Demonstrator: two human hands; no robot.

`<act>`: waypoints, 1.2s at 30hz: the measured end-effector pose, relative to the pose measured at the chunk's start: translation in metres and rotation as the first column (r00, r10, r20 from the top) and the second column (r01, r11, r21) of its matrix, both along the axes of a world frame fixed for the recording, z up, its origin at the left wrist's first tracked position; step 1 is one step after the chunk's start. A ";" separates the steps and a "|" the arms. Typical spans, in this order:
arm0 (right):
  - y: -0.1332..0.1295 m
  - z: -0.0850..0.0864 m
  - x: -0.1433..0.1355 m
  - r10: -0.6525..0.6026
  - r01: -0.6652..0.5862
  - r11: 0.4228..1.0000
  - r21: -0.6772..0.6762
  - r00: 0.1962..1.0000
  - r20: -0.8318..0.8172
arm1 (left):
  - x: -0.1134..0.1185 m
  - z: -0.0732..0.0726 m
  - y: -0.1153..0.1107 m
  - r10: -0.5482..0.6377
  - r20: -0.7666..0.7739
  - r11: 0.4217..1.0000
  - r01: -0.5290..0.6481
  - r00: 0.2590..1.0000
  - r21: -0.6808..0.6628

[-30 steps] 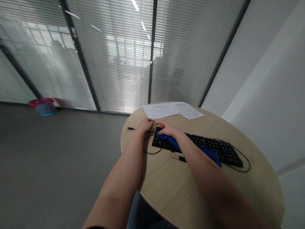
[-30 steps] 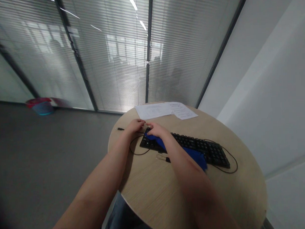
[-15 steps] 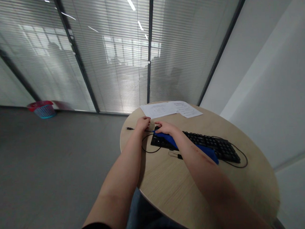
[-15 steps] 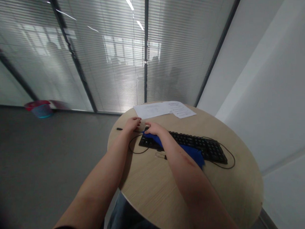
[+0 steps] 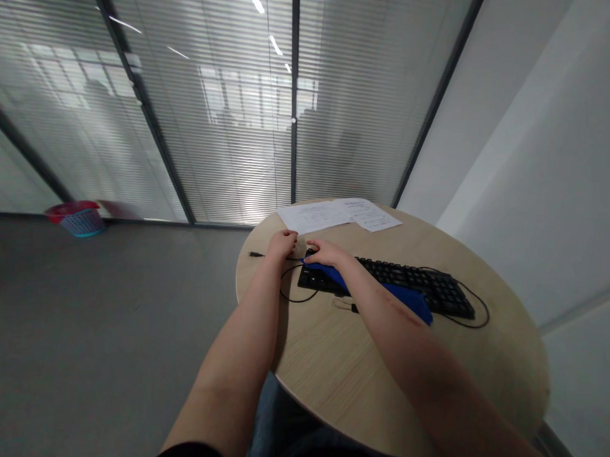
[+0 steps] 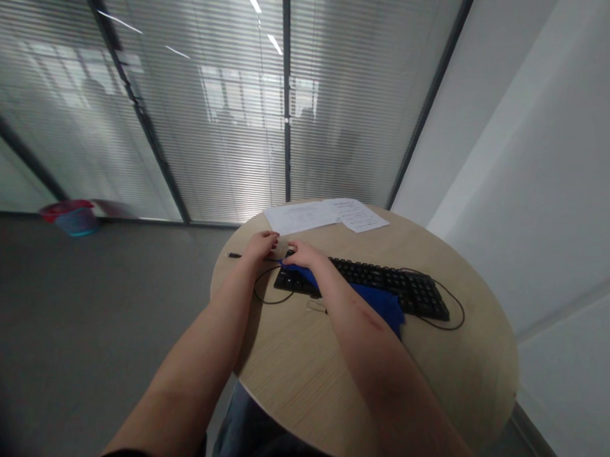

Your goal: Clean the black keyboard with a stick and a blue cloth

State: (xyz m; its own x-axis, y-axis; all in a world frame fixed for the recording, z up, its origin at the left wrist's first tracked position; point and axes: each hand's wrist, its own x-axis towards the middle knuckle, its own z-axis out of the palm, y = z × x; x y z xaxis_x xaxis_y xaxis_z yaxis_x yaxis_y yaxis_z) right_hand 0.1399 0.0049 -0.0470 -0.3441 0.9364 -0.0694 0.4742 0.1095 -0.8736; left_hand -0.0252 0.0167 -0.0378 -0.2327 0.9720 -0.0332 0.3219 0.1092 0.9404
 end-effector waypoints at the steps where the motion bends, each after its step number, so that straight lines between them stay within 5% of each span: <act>1: 0.001 -0.002 -0.001 -0.009 0.008 1.000 0.022 1.000 0.011 | 0.000 -0.001 0.001 0.001 -0.004 1.000 -0.001 1.000 0.001; 24: 0.002 0.009 0.023 0.223 -0.220 0.974 0.045 0.970 -0.093 | -0.005 -0.003 0.003 -0.015 -0.030 1.000 0.015 0.999 0.007; 36: -0.001 0.007 0.023 0.202 -0.198 0.974 0.113 0.979 -0.020 | -0.003 -0.001 0.001 0.004 -0.061 1.000 -0.004 0.998 0.002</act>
